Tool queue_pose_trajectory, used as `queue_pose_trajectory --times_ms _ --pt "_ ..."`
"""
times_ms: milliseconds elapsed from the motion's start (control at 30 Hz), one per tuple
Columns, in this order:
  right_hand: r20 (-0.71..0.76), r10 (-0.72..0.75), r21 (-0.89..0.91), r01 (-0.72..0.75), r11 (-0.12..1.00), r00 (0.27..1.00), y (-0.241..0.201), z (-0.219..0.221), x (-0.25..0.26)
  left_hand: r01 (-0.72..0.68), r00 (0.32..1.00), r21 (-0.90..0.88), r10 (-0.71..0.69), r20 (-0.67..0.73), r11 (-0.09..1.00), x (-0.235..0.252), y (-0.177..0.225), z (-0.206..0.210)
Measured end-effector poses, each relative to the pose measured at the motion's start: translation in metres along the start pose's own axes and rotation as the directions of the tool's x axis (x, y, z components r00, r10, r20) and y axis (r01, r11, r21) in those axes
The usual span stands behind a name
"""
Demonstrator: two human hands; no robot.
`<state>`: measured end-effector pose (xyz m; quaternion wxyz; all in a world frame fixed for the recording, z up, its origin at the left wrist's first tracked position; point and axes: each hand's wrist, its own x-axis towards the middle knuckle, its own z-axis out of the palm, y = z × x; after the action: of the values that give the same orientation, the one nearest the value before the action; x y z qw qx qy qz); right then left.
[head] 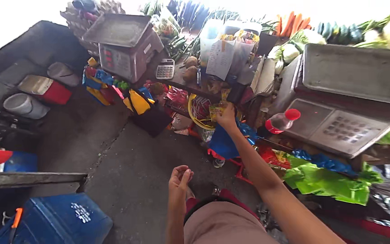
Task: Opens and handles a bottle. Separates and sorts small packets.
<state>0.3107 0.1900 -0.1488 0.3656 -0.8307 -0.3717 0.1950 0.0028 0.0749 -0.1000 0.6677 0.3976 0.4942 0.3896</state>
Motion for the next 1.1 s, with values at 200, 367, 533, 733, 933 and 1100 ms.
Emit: queue_pose_trajectory --times_ms 200,367,533,733,933,1100 --pt "-0.175 0.331 0.17 -0.303 0.938 0.927 -0.005 0.032 0.051 -0.046 0.996 0.002 0.045 0.081 0.999 0.042 0.025 -0.042" --pt "-0.412 -0.116 0.265 0.24 0.934 0.904 -0.055 -0.007 0.021 -0.167 0.966 0.103 0.142 0.216 0.981 0.082 0.05 -0.052" --pt "-0.45 -0.539 0.286 0.687 0.668 0.712 -0.114 -0.044 -0.054 -0.275 0.856 0.091 0.2 0.476 0.957 0.118 0.078 -0.02" --pt "-0.032 -0.826 0.421 0.757 0.499 0.562 -0.125 -0.03 -0.162 0.402 0.757 -0.044 -0.305 0.578 0.914 0.171 0.094 0.009" --pt "0.41 -0.809 0.405 0.71 0.576 0.421 -0.08 0.0 -0.188 0.25 0.762 0.099 -0.259 0.594 0.963 0.194 0.073 0.023" --pt "0.27 -0.062 0.789 -0.184 0.587 0.961 -0.045 0.005 -0.147 -0.175 0.695 -0.064 0.169 0.699 0.982 0.169 0.117 0.025"
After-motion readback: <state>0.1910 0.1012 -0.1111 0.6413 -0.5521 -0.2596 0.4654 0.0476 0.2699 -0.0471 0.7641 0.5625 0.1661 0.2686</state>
